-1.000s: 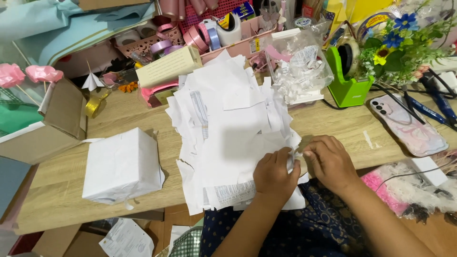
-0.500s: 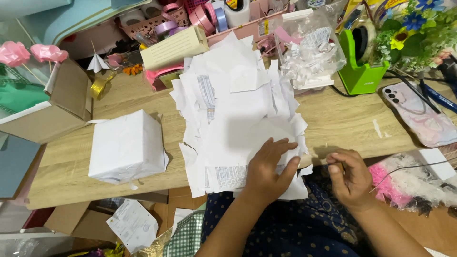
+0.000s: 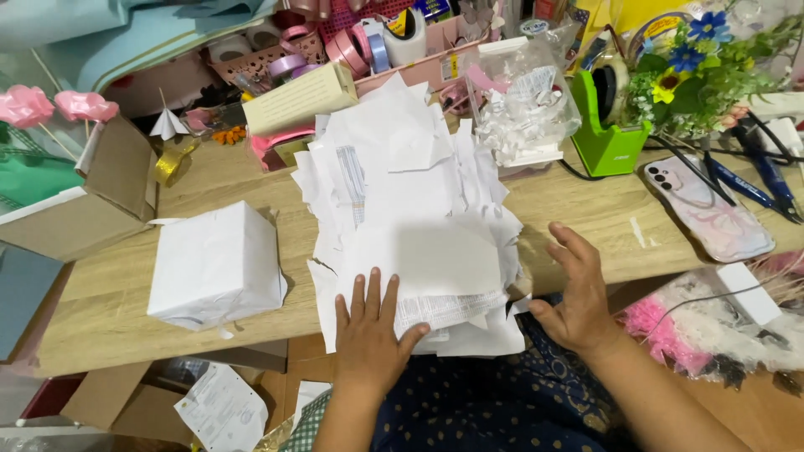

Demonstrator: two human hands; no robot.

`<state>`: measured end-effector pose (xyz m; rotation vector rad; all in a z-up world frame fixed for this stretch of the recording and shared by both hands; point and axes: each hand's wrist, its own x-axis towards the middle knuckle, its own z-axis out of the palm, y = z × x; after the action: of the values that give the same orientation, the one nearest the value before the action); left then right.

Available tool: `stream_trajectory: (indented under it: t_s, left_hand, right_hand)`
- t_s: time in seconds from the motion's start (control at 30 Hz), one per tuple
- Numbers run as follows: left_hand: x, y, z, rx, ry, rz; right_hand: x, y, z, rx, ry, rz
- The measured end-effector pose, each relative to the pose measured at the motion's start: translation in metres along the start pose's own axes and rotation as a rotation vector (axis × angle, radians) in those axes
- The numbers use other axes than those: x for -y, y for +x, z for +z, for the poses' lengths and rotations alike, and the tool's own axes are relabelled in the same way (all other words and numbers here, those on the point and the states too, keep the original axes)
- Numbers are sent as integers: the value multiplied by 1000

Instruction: The person folds a stack of white papers on a wooden table. They smooth the papers, fold them in half, and then fold them again into smaller sections. The person handles the papers by hand, stacking the folded pieces on top of each other.

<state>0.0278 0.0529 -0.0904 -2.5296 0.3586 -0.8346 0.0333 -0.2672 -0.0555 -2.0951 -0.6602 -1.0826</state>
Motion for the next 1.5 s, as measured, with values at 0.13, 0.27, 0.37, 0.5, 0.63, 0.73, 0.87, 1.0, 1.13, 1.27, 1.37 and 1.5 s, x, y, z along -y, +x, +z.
stream_trajectory:
  t_s: [0.13,0.27,0.37,0.5,0.63,0.73,0.87,1.0,1.13,1.27,1.37,1.5]
  left_hand:
    - [-12,-17,3,85,-232,-70]
    - [-8,-22,-7,73,-306,-110]
    - [-11,-25,-7,35,-274,-132]
    - [-16,-27,6,-9,-230,-134]
    - [-20,-25,2,-44,-212,-128]
    - [-18,-17,0,-92,-205,-143]
    - [-16,-15,-3,-164,-305,-156]
    - [-22,-24,1,-21,-333,-121]
    - [-11,-14,-12,-29,-186,-124]
    - [58,42,-135,444,-802,46]
    - [44,69,-128,-97,-777,-77]
    - [0,120,-52,-469,-653,-181]
  right_hand:
    - [18,49,12,117,13,-168]
    - [29,81,50,203,-30,-333]
    - [13,82,89,720,-177,-117]
    - [-1,73,107,1121,-294,126]
    - [1,78,102,1213,-283,156]
    - [-1,79,103,1167,-279,126]
    - [4,90,97,1149,-192,196]
    - [-12,91,100,828,-75,40]
    - [-17,92,112,833,-137,2]
    - [-15,86,120,1141,-275,141]
    - [-23,75,123,1091,-264,86]
    - [23,120,95,1268,-404,177]
